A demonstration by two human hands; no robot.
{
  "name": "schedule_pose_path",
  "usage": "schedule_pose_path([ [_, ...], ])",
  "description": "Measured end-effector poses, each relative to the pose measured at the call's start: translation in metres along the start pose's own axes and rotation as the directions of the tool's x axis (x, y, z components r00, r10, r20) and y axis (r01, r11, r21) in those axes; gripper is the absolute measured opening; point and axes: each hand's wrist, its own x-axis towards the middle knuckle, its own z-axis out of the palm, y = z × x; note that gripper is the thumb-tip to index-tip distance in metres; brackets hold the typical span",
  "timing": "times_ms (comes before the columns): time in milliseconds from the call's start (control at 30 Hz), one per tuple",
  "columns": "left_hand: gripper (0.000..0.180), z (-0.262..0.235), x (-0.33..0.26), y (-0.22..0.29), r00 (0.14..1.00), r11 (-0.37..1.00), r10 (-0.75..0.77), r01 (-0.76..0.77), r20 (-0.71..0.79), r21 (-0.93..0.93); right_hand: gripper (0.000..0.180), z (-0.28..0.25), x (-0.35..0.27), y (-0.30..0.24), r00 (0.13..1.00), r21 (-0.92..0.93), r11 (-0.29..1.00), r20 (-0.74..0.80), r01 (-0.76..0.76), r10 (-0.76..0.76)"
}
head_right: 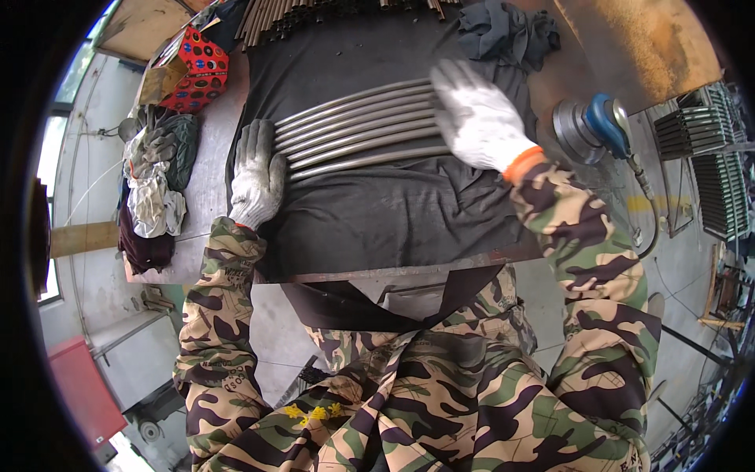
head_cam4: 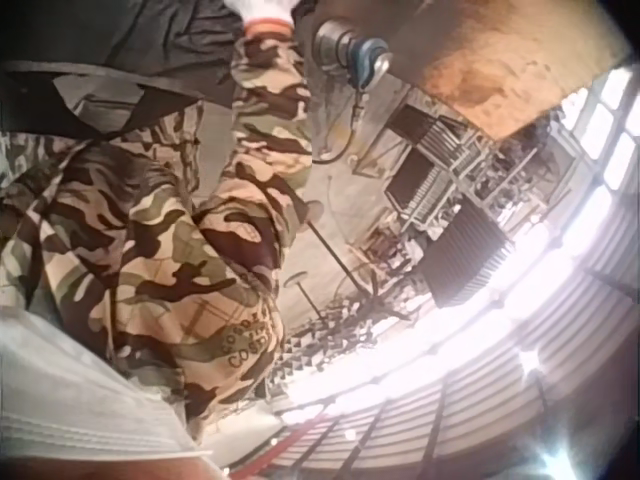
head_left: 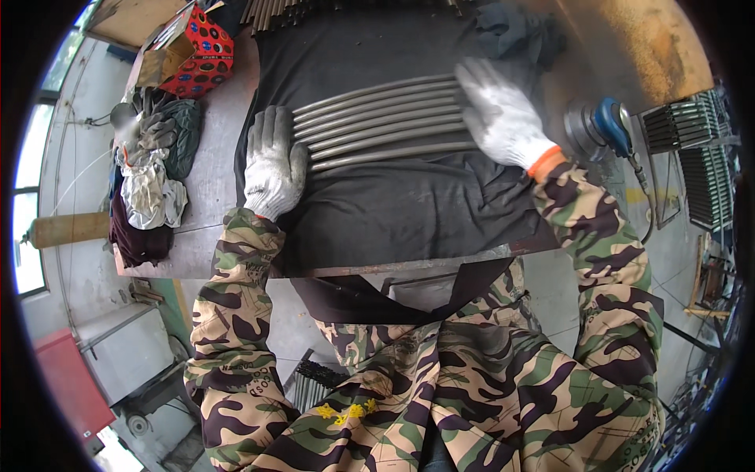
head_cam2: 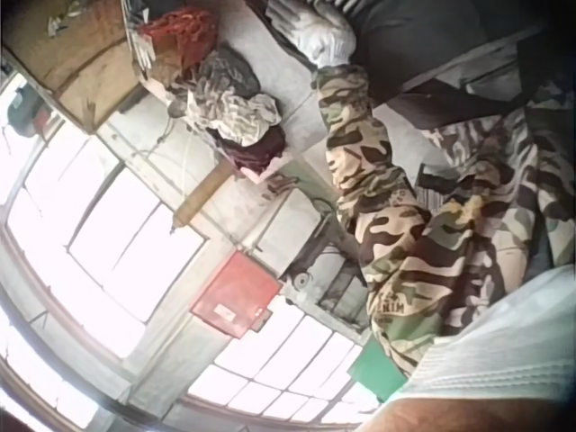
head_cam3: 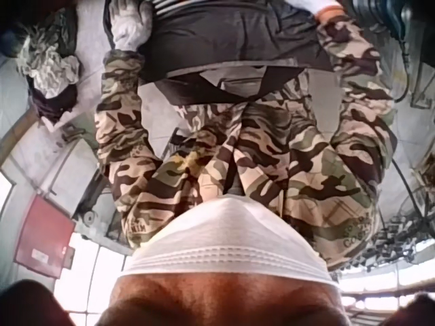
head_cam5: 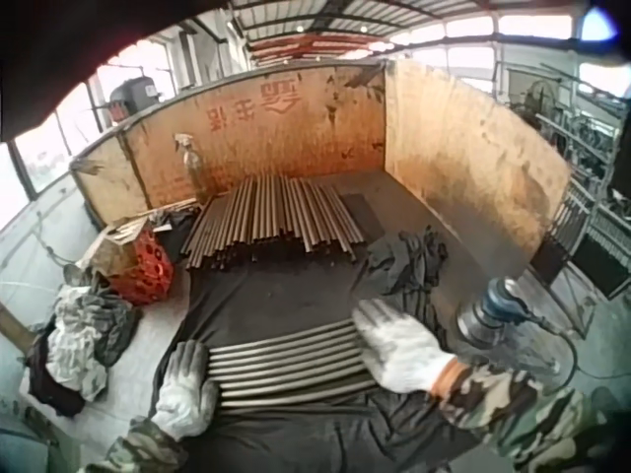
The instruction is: The person is sanding the ends of a bundle of metal pipes using a handheld power sander at a workbench.
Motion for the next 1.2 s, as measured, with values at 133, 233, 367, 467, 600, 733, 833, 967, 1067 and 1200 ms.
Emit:
schedule_pose_path([
  [133, 0.066, 0.004, -0.003, 0.000, 0.998, 0.999, -0.033, 0.035, -0.053, 0.036, 0.063, -0.023, -0.018, 0.044, 0.999, -0.171, 0.985, 0.044, 0.033, -0.025],
  [233, 0.065, -0.006, 0.001, 0.005, 0.995, 1.000, 0.013, -0.011, -0.102, 0.018, 0.064, -0.026, -0.043, 0.071, 0.998, -0.266, 0.963, -0.059, -0.039, 0.024],
  [367, 0.068, -0.028, 0.009, 0.019, 0.987, 0.985, -0.125, 0.136, 0.102, -0.108, 0.060, -0.022, -0.050, 0.087, 0.961, 0.183, 0.943, 0.045, -0.278, 0.274],
  [467, 0.072, -0.020, 0.001, 0.012, 0.996, 0.995, -0.079, 0.081, 0.038, -0.052, 0.052, -0.026, -0.038, 0.083, 0.937, 0.447, 0.857, -0.106, -0.254, 0.333],
  [600, 0.084, -0.020, 0.001, 0.014, 0.996, 0.998, 0.055, -0.053, -0.070, 0.036, 0.046, -0.060, -0.014, 0.053, 0.980, 0.105, 0.992, -0.190, 0.076, -0.055],
  [733, 0.107, -0.039, 0.015, 0.028, 0.967, 0.996, -0.073, 0.081, 0.244, -0.022, 0.082, -0.065, 0.003, 0.008, 0.980, 0.253, 0.965, 0.161, 0.074, -0.118],
  [833, 0.113, -0.040, 0.026, 0.025, 0.946, 0.992, -0.082, 0.107, 0.312, -0.064, 0.089, -0.062, 0.015, 0.011, 0.915, 0.259, 0.965, 0.380, 0.036, -0.136],
  [967, 0.116, -0.041, 0.035, 0.025, 0.940, 0.990, -0.099, 0.126, 0.325, -0.064, 0.083, -0.061, 0.029, 0.028, 0.862, 0.244, 0.968, 0.502, -0.061, -0.073],
  [1067, 0.117, -0.039, 0.039, 0.014, 0.931, 0.988, -0.101, 0.136, 0.350, -0.078, 0.086, -0.062, 0.037, 0.035, 0.850, 0.206, 0.977, 0.524, -0.056, -0.061],
  [1200, 0.118, -0.037, 0.037, 0.008, 0.928, 0.991, -0.092, 0.120, 0.361, -0.056, 0.097, -0.059, 0.033, 0.038, 0.863, 0.068, 0.997, 0.503, 0.025, -0.056],
])
